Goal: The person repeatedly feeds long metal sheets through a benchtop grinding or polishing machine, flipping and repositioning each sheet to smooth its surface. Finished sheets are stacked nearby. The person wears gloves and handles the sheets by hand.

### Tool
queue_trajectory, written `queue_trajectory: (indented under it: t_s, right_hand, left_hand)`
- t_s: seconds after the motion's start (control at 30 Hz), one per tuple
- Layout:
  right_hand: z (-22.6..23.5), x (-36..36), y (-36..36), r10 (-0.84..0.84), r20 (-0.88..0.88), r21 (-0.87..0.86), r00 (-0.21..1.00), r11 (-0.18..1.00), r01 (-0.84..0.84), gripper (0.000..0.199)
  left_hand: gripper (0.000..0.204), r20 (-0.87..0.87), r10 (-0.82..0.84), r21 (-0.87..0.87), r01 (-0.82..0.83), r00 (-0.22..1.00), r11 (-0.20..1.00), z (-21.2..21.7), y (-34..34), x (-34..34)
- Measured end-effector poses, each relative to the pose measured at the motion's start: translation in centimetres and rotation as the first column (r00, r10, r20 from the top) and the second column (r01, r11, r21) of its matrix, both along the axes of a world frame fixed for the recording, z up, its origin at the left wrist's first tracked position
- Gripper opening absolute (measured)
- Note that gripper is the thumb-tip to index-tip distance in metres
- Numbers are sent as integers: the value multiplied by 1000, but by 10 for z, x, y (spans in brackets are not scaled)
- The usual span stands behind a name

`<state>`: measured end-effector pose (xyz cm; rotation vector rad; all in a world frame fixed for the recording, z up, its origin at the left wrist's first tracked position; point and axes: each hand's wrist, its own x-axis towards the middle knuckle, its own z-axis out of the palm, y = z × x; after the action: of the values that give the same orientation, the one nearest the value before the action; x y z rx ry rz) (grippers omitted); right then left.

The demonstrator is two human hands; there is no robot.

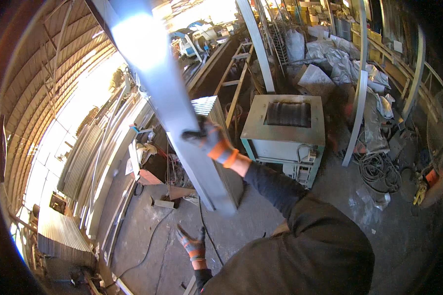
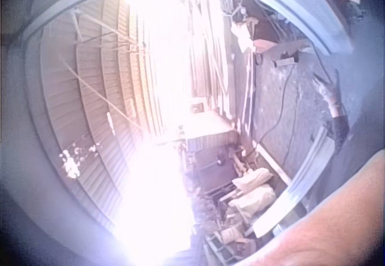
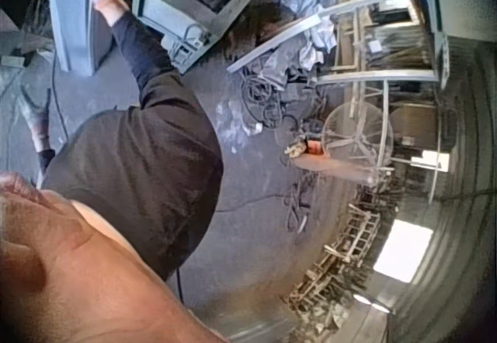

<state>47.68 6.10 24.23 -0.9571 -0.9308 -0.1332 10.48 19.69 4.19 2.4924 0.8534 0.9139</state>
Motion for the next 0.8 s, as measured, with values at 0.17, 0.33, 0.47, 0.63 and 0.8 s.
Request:
queue_trajectory:
  t_s: [0.17, 0.33, 0.47, 0.63, 0.8]
  right_hand:
    - [-105, 54, -62, -49, -653, 182, 756, 959, 219, 34]
    - [-242, 130, -126, -55, -902, 108, 429, 932, 346, 41]
    - [-328, 223, -166, -742, -548, -557, 386, 668, 494, 68]
    - [-379, 356, -192, -672, 468, -849, 573, -163, 502, 94]
    - [-391, 541, -221, -593, 642, -740, 486, -316, 593, 77]
  left_hand:
    - [105, -224, -125, -41, 119, 967, 992, -42, -6, -24]
    - [78, -405, -315, -537, 55, 858, 842, -77, -32, -11]
    - [64, -479, -441, -676, 2, 759, 737, -114, -84, 60]
    - [63, -557, -496, -606, 81, 666, 791, -143, -139, 253]
    - [40, -659, -646, -325, 629, 385, 706, -178, -171, 449]
